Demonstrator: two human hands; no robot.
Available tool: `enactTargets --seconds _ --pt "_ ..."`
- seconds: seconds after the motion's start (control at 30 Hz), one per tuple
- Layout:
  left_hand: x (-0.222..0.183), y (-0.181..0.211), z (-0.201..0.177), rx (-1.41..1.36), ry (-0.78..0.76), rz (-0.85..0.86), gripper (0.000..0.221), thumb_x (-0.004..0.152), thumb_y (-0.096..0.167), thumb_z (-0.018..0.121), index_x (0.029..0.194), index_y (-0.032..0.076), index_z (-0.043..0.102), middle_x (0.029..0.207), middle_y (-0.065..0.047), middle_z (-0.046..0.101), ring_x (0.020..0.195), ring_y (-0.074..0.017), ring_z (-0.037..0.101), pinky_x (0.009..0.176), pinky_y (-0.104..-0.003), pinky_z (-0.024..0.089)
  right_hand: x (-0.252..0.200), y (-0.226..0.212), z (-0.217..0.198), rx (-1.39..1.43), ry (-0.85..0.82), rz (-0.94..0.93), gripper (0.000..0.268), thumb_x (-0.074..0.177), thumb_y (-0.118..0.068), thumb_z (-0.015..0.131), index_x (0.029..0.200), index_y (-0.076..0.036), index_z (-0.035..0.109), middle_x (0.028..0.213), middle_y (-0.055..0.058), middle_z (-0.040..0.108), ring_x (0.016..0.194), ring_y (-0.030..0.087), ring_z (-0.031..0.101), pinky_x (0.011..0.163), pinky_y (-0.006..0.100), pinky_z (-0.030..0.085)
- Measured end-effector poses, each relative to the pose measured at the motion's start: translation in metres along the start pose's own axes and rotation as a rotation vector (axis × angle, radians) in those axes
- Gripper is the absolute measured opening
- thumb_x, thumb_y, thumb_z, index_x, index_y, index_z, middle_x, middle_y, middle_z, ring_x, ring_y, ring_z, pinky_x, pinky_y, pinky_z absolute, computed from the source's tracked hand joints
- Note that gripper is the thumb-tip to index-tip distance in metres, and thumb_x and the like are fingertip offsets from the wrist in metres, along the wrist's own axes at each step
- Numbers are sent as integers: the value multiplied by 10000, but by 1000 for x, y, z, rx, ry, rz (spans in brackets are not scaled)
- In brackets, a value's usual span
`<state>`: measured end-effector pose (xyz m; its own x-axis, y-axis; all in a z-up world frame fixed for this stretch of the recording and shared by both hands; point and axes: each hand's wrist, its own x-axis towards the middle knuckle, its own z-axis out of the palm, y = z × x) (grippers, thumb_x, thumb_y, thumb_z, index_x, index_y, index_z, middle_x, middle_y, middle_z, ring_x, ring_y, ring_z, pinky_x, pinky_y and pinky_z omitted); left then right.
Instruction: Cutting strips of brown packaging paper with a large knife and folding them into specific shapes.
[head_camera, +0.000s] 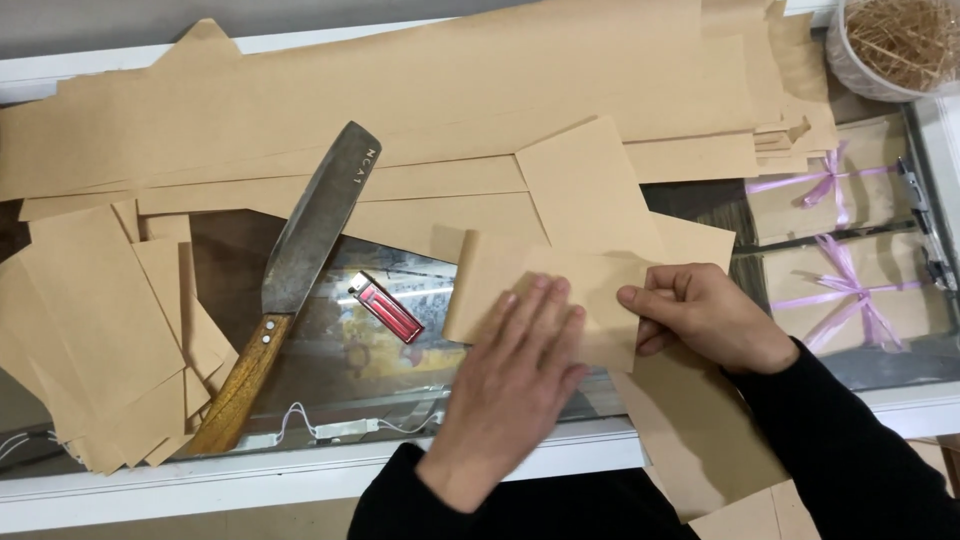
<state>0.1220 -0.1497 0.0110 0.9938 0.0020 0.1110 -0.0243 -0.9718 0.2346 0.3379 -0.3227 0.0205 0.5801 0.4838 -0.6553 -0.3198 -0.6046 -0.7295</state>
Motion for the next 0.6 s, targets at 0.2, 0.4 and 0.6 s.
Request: enactTargets --seconds 0.2,0.4,0.6 --pt "-27 -54 -23 75 111 -171 716 1264 470 354 1841 100 146 1916 -177 136 1783 -311 146 1484 -482 139 5 1 -8 38 -98 45 347 1068 -183 796 833 28 654 752 263 815 738 329 855 749 430 740" --pt "-35 -66 -13 -6 189 -134 664 1240 349 503 1806 79 284 1891 -158 282 1767 -343 295 1452 -544 275 2 -5 -8 73 -124 82 341 1078 -163 783 840 45 655 766 281 806 745 347 845 766 448 748" --pt "-33 -66 -15 13 183 -147 601 1231 344 495 1768 89 411 1863 -137 365 1735 -366 346 1433 -570 254 0 -6 -11 76 -155 82 359 1079 -186 772 831 40 644 786 282 812 793 357 870 789 444 752"
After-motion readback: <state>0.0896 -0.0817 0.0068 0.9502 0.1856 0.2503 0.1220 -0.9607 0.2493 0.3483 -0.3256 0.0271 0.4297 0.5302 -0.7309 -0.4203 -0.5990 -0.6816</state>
